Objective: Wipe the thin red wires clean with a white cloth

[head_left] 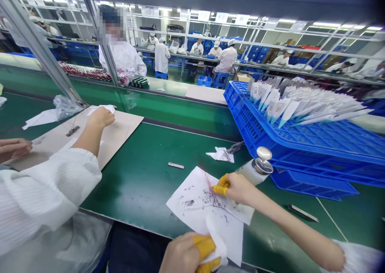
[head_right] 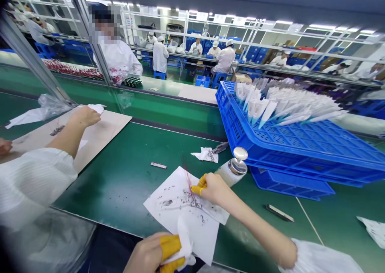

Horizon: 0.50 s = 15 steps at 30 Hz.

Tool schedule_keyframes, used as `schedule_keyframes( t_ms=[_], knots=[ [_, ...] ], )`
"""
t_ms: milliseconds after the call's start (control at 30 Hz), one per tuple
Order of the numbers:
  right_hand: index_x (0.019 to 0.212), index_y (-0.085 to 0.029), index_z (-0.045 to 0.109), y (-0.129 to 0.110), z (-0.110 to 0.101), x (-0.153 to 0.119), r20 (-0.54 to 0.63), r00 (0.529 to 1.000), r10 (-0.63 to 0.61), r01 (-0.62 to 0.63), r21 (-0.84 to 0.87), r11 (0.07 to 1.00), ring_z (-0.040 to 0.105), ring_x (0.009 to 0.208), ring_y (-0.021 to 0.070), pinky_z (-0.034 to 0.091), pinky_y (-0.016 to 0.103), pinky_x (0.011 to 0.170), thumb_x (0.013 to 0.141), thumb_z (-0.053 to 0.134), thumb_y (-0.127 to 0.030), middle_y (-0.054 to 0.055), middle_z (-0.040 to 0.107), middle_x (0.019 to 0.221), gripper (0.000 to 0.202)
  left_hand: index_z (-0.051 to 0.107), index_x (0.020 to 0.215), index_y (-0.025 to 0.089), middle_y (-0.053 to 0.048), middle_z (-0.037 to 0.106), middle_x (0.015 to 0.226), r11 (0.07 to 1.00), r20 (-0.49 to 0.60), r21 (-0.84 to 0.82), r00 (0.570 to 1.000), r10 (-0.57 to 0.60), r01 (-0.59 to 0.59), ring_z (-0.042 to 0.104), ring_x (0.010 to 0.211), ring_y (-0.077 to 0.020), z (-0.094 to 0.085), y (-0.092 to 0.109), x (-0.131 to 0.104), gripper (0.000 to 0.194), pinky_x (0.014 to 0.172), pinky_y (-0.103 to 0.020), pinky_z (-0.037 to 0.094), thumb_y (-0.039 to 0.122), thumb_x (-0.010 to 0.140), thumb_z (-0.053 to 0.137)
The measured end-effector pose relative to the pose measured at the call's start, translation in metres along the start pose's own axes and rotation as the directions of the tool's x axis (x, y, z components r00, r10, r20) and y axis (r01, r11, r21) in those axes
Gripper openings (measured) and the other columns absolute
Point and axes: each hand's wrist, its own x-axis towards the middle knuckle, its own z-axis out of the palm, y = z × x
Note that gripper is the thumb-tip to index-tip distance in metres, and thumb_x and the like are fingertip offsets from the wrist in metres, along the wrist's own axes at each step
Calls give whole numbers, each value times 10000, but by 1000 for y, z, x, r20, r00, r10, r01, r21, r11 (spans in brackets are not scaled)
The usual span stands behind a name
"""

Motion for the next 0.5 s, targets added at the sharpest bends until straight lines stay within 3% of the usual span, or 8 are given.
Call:
schedule_keyframes(
  t_ms=[67,133,233,367,500],
  knots=[
    [698,-133,651,-4,-2,5,18,1000,9,-8,-10,1000,588,537,156,377,229,437,775,594,-335,62,677,677,223,684,937,197,-36,730,871,988,-107,83,985,138,-130,683,867,-177,13,-7,6,262,719,-235,585,341,886,471],
    [649,-144,636,-7,-3,10,9,1000,1,-1,-35,999,589,579,163,363,230,459,739,635,-332,59,670,663,208,689,868,173,-49,733,833,956,-219,189,940,262,-223,694,830,-182,23,-11,12,321,689,-240,596,368,896,436],
    [589,-163,616,-11,-2,15,9,1000,-8,9,-74,997,591,618,176,350,243,491,702,669,-380,54,665,643,251,668,694,155,-73,728,773,934,-335,283,890,309,-218,695,825,-178,33,-11,19,417,704,-240,600,329,922,367],
    [593,-169,607,-16,2,17,6,1000,24,-23,-138,990,609,642,209,346,258,487,652,690,-466,71,674,671,314,601,540,152,-88,728,775,904,-349,387,879,325,-181,697,823,-192,49,-10,22,505,695,-255,605,219,932,290],
    [633,-171,615,-24,3,15,-20,999,36,-39,-206,978,633,728,238,343,256,501,642,703,-376,79,680,740,223,605,568,151,-86,729,794,883,-321,438,888,331,-171,697,828,-206,68,-19,18,403,695,-267,606,153,891,365]
  ],
)
